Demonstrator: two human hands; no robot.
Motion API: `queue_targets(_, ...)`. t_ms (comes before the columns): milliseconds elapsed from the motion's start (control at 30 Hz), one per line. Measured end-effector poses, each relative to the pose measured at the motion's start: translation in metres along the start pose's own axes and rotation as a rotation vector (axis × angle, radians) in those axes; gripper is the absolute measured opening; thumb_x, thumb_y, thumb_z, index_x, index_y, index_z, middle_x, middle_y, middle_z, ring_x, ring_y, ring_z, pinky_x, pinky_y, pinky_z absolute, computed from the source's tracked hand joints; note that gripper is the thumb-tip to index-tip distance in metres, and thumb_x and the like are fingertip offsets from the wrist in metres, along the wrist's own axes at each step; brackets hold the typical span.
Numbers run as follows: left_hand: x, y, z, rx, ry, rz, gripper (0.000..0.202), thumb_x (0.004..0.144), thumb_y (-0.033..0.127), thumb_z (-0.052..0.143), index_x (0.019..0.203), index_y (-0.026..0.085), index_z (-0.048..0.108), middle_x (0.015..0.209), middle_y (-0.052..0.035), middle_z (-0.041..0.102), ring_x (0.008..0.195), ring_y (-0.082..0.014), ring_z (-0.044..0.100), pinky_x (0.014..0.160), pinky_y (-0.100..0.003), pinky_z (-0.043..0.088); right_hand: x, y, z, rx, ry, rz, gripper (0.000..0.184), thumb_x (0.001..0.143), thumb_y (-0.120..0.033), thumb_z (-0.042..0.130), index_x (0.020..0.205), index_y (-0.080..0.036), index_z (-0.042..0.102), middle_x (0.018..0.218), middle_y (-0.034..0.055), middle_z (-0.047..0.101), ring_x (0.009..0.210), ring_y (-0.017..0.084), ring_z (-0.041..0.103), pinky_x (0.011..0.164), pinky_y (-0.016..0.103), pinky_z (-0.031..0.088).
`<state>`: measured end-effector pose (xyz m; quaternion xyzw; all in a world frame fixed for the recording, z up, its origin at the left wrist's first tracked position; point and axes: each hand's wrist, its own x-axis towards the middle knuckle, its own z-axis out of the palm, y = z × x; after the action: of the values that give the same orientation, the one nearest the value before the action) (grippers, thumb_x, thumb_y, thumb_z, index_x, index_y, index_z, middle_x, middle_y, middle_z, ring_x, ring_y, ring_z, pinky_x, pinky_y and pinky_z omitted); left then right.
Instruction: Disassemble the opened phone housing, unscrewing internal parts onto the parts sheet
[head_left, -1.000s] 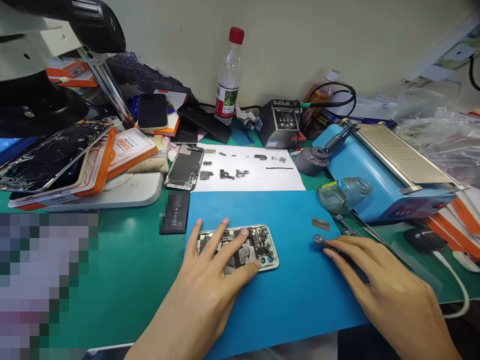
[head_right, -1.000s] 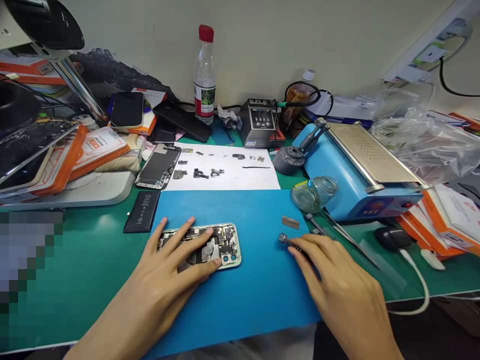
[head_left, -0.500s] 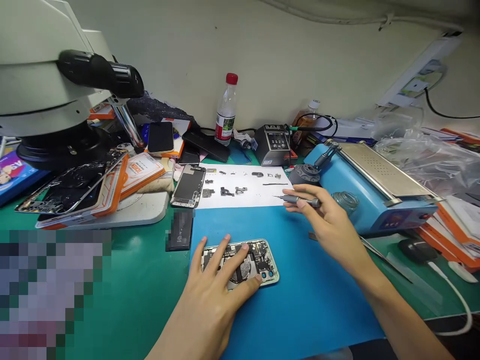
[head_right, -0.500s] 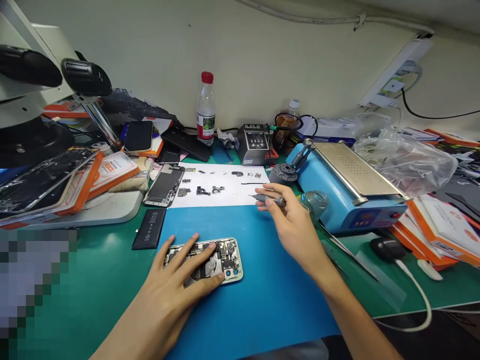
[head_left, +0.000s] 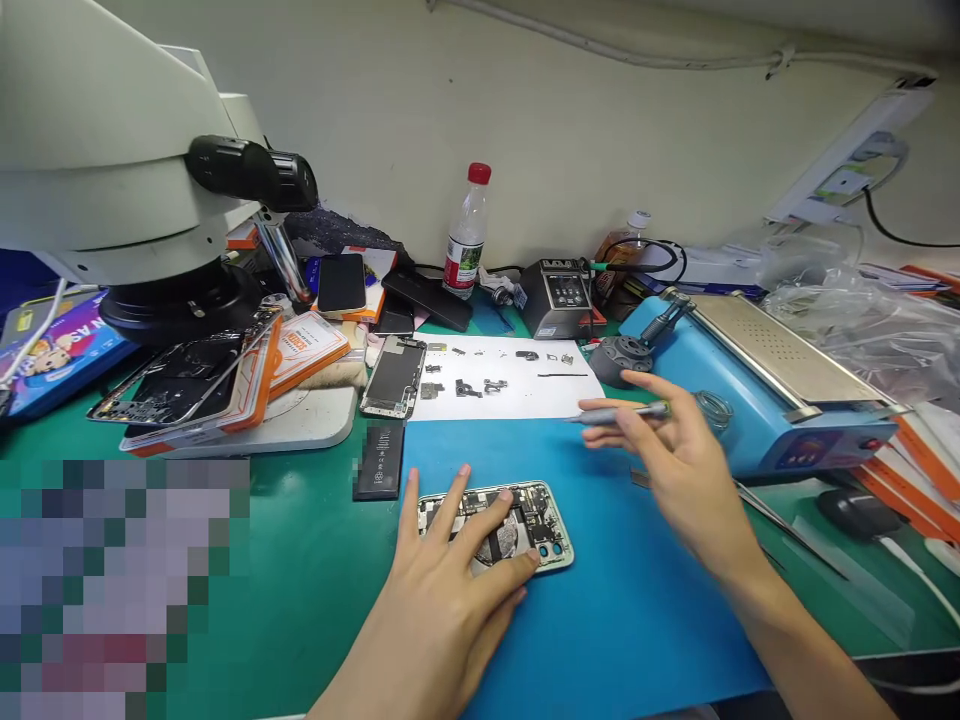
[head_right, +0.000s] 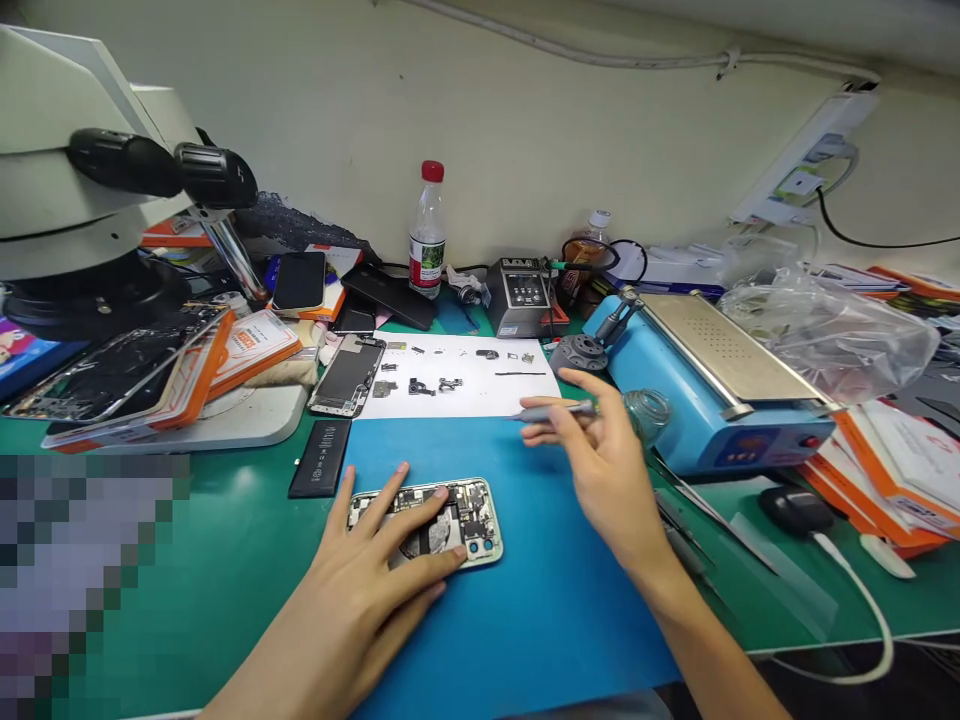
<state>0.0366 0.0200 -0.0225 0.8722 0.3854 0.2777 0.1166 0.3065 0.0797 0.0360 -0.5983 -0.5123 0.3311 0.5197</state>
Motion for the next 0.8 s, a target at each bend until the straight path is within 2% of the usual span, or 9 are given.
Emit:
queue_targets(67, 0.002, 0.001, -0.005, -0.011, -0.035, 0.002, 0.035, 0.112, 0.029, 0.063, 0.142, 0.044, 0.075, 0.164, 0.0017, 0.064, 0.163, -0.0462, 0.045, 0.123, -0.094, 0.027, -0.019, -0.003, 0.002, 0.081, 0.041, 0.054, 0.062, 0.099, -0.064, 0.074, 0.146, -0.031, 0.051, 0.108, 0.005, 0.08, 0.076, 0.02, 0.075, 0.077, 0.038, 0.069)
queue_targets(133, 0.004, 0.001, -0.008, -0.013, -0.064, -0.013, 0.034, 0.113, 0.031, 0.063, 0.142, 0.045, 0.074, 0.163, 0.0018, 0.065, 0.163, -0.0462, 0.045, 0.121, -0.096, 0.025, -0.041, -0.004, 0.008, 0.155, 0.018, 0.144, 0.058, 0.101, -0.064, 0.071, 0.145, -0.03, 0.052, 0.102, 0.0044, 0.078, 0.07, 0.02, 0.073, 0.067, 0.037, 0.067)
queue_targets(200, 0.005, 0.002, -0.01, -0.018, -0.065, -0.028, 0.031, 0.114, 0.033, 0.062, 0.139, 0.045, 0.076, 0.162, 0.0021, 0.067, 0.162, -0.0467, 0.046, 0.12, -0.097, 0.022, -0.063, -0.003, 0.018, 0.231, -0.052, 0.257, 0.061, 0.1, -0.061, 0.072, 0.148, -0.028, 0.053, 0.102, 0.0054, 0.076, 0.072, 0.02, 0.073, 0.066, 0.038, 0.067)
queue_targets(300, 0.005, 0.001, -0.01, -0.041, -0.067, -0.031, 0.028, 0.115, 0.038, 0.059, 0.134, 0.044, 0.079, 0.161, 0.0018, 0.068, 0.161, -0.0487, 0.046, 0.119, -0.099, 0.023, -0.085, -0.002, 0.03, 0.374, -0.121, 0.38, 0.074, 0.096, -0.054, 0.082, 0.157, -0.031, 0.047, 0.103, 0.0034, 0.074, 0.07, 0.018, 0.071, 0.064, 0.034, 0.065)
queue_targets(400, 0.006, 0.001, -0.013, -0.052, -0.096, -0.03, 0.029, 0.116, 0.041, 0.057, 0.134, 0.043, 0.079, 0.161, 0.001, 0.067, 0.162, -0.049, 0.045, 0.12, -0.098, 0.024, -0.093, 0.002, 0.036, 0.42, -0.115, 0.357, 0.076, 0.097, -0.052, 0.082, 0.16, -0.035, 0.042, 0.101, 0.0004, 0.073, 0.065, 0.015, 0.069, 0.06, 0.03, 0.061)
queue_targets(567, 0.007, 0.002, -0.017, -0.049, -0.158, -0.055, 0.031, 0.118, 0.037, 0.053, 0.138, 0.043, 0.077, 0.166, 0.0017, 0.063, 0.166, -0.0468, 0.039, 0.124, -0.095, 0.023, -0.092, 0.01, 0.036, 0.342, -0.171, 0.31, 0.069, 0.101, -0.052, 0.079, 0.158, -0.034, 0.045, 0.111, 0.0037, 0.076, 0.074, 0.015, 0.073, 0.073, 0.031, 0.066)
queue_targets(800, 0.004, 0.004, -0.018, -0.028, -0.18, -0.071, 0.033, 0.119, 0.034, 0.051, 0.14, 0.043, 0.075, 0.169, 0.0049, 0.059, 0.169, -0.0421, 0.035, 0.13, -0.089, 0.019, -0.093, 0.012, 0.037, 0.323, -0.158, 0.294, 0.069, 0.1, -0.052, 0.08, 0.158, -0.034, 0.046, 0.114, 0.0043, 0.077, 0.076, 0.015, 0.075, 0.074, 0.029, 0.067)
